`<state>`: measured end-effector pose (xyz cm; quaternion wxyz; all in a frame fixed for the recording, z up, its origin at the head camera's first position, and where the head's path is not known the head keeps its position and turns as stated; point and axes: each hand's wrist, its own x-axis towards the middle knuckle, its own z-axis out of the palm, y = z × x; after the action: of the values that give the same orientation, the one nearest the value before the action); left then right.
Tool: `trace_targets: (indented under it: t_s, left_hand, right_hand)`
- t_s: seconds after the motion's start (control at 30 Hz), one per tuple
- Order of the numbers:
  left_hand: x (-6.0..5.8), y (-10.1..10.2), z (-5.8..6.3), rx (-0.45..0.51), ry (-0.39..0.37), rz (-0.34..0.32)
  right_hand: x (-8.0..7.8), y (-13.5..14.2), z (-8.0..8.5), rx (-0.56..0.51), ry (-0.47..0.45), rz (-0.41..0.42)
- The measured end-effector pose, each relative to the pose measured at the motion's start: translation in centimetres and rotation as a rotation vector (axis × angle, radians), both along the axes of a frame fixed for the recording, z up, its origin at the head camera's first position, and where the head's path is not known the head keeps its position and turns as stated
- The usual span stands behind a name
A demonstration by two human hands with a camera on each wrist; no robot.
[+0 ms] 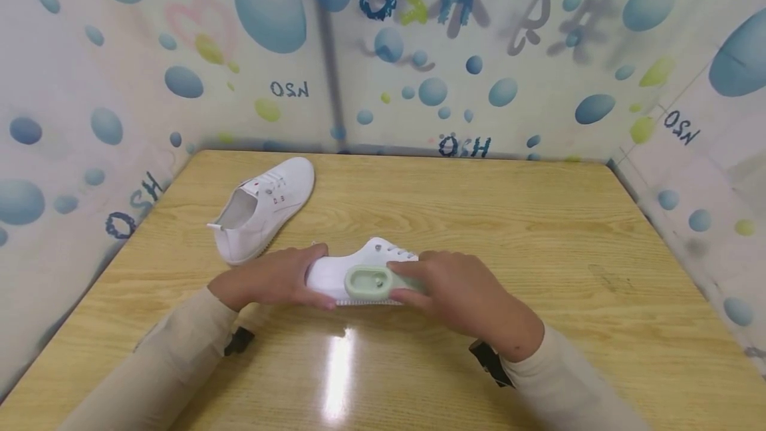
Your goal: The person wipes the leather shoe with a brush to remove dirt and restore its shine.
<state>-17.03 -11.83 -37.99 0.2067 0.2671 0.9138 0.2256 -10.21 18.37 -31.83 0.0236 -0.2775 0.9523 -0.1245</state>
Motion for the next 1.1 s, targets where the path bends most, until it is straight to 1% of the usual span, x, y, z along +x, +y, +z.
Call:
trace_targets:
  t_s: [0.23, 0.33, 0.4, 0.47, 0.63, 0.7, 0.77, 1.1]
  left_hand:
    - [0.0, 0.1, 0.1, -0.015, 0.001, 0.001]
    - [0.0, 0.1, 0.2, -0.015, -0.004, 0.003]
    - [0.1, 0.1, 0.2, -0.014, -0.004, 0.003]
    - [0.1, 0.1, 0.3, -0.013, -0.003, 0.003]
    - [0.1, 0.1, 0.4, -0.011, -0.006, 0.0]
    - [0.1, 0.1, 0.3, -0.01, -0.007, 0.0]
    - [0.1, 0.1, 0.3, -0.011, -0.006, 0.001]
    - [0.1, 0.1, 0.3, -0.019, 0.001, 0.001]
  right_hand:
    - [-0.2, 1.8, 1.8, 0.02, -0.127, -0.053]
    - [-0.2, 2.3, 2.3, 0.022, -0.157, -0.076]
    - [-0.1, 2.4, 2.3, 0.013, -0.158, -0.085]
    - [-0.1, 2.2, 2.0, -0.001, -0.139, -0.082]
    - [-0.3, 0.7, 0.3, -0.027, -0.054, -0.027]
    - [-0.3, 0.3, 0.0, -0.029, -0.028, -0.009]
    - [-0.3, 0.2, 0.0, -0.022, -0.022, -0.013]
    - [-0.3, 2.1, 2.0, 0.035, -0.141, -0.078]
